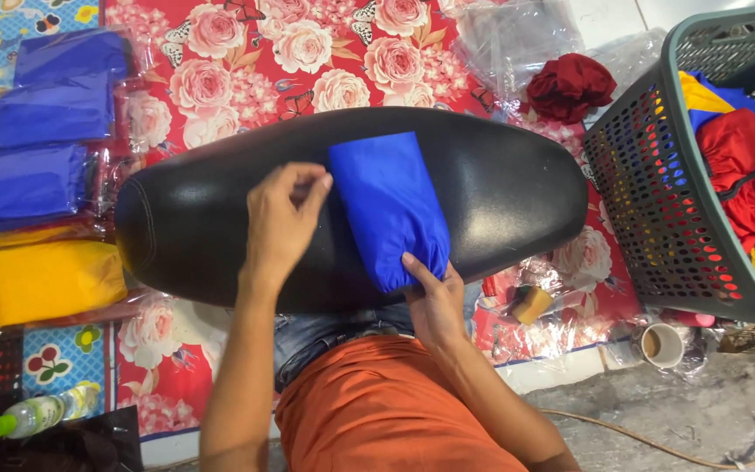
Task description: Fitting a blue elasticated fabric cover onto a black motorcycle seat by stretching and smoothing it.
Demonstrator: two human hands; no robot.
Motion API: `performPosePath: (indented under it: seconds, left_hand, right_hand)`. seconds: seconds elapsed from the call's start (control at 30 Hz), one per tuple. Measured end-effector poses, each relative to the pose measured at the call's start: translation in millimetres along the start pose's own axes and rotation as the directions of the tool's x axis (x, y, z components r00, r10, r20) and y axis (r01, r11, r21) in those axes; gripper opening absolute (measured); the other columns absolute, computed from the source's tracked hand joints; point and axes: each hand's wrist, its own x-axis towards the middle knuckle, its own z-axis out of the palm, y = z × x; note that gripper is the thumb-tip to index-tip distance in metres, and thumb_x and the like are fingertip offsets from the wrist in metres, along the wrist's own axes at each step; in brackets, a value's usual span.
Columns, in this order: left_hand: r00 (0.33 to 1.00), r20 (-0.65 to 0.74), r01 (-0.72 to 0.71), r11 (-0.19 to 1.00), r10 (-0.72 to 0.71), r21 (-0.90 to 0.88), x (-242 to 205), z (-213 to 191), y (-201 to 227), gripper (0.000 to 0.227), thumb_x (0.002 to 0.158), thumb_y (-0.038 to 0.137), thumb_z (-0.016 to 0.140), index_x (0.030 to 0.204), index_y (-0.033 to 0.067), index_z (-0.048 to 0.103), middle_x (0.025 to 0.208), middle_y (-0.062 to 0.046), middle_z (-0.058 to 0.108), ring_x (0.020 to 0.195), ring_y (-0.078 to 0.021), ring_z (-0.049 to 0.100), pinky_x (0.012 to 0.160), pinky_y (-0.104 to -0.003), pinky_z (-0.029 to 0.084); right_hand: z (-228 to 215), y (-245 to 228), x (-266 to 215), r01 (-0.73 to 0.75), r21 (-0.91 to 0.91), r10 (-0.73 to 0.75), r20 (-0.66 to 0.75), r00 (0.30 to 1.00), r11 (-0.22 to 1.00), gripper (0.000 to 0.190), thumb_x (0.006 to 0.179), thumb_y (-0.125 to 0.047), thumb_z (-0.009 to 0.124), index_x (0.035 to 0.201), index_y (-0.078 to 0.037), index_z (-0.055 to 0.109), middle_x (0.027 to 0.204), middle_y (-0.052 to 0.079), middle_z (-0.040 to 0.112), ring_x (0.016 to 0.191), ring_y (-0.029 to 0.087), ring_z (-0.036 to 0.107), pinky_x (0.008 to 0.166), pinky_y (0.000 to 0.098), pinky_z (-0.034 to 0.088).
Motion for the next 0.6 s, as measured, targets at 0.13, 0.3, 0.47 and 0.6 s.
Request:
performPosePath:
  seconds: [0.13, 0.3, 0.47, 0.6]
  left_hand:
    - [0.881, 0.204, 0.458, 0.878, -0.427, -0.139, -51, 1, 26, 0.040, 0.094, 0.048, 0.072, 0.100, 0.0094, 0.074, 0.062, -0.007, 0.074, 0.062, -0.0190, 0.077, 0.066, -0.030, 0.060]
    - [0.780, 0.357, 0.626, 0.637, -0.514, -0.450, -70, 23, 32, 0.059, 0.087, 0.039, 0.081, 0.121, -0.0076, 0.066, 0.089, -0.027, 0.077, 0.076, -0.0334, 0.080, 0.071, -0.040, 0.066]
    - [0.793, 0.254, 0.590, 0.593, -0.554, -0.548, -68, 40, 32, 0.065, 0.083, 0.030, 0.087, 0.124, -0.0138, 0.062, 0.100, -0.032, 0.073, 0.074, -0.0387, 0.078, 0.066, -0.045, 0.068]
    - [0.767, 0.256, 0.596, 0.505, -0.588, -0.624, -72, 47, 28, 0.062, 0.085, 0.023, 0.084, 0.126, -0.0159, 0.058, 0.103, -0.034, 0.070, 0.073, -0.0412, 0.077, 0.064, -0.045, 0.069]
  right_hand:
    - [11, 10, 20, 0.010, 0.012, -0.011, 0.054, 0.998, 1.000, 0.029, 0.080, 0.000, 0.084, 0.106, 0.000, 0.070, 0.089, 0.015, 0.072, 0.080, 0.026, 0.073, 0.082, 0.0455, 0.062]
    - [29, 8, 17, 0.004, 0.009, -0.005, 0.112, 0.994, 1.000, 0.030, 0.081, 0.002, 0.083, 0.107, 0.003, 0.068, 0.088, 0.015, 0.072, 0.081, 0.025, 0.073, 0.085, 0.0452, 0.061]
    - [19, 3, 19, 0.008, -0.012, -0.005, 0.232, 0.973, 1.000, 0.030, 0.085, 0.000, 0.080, 0.112, 0.000, 0.067, 0.097, 0.016, 0.073, 0.087, 0.026, 0.073, 0.092, 0.0470, 0.060]
    - [-6, 2, 31, 0.040, -0.072, -0.018, 0.282, 0.959, 0.997, 0.040, 0.087, -0.001, 0.076, 0.124, 0.001, 0.063, 0.106, 0.014, 0.071, 0.098, 0.024, 0.072, 0.096, 0.0445, 0.058]
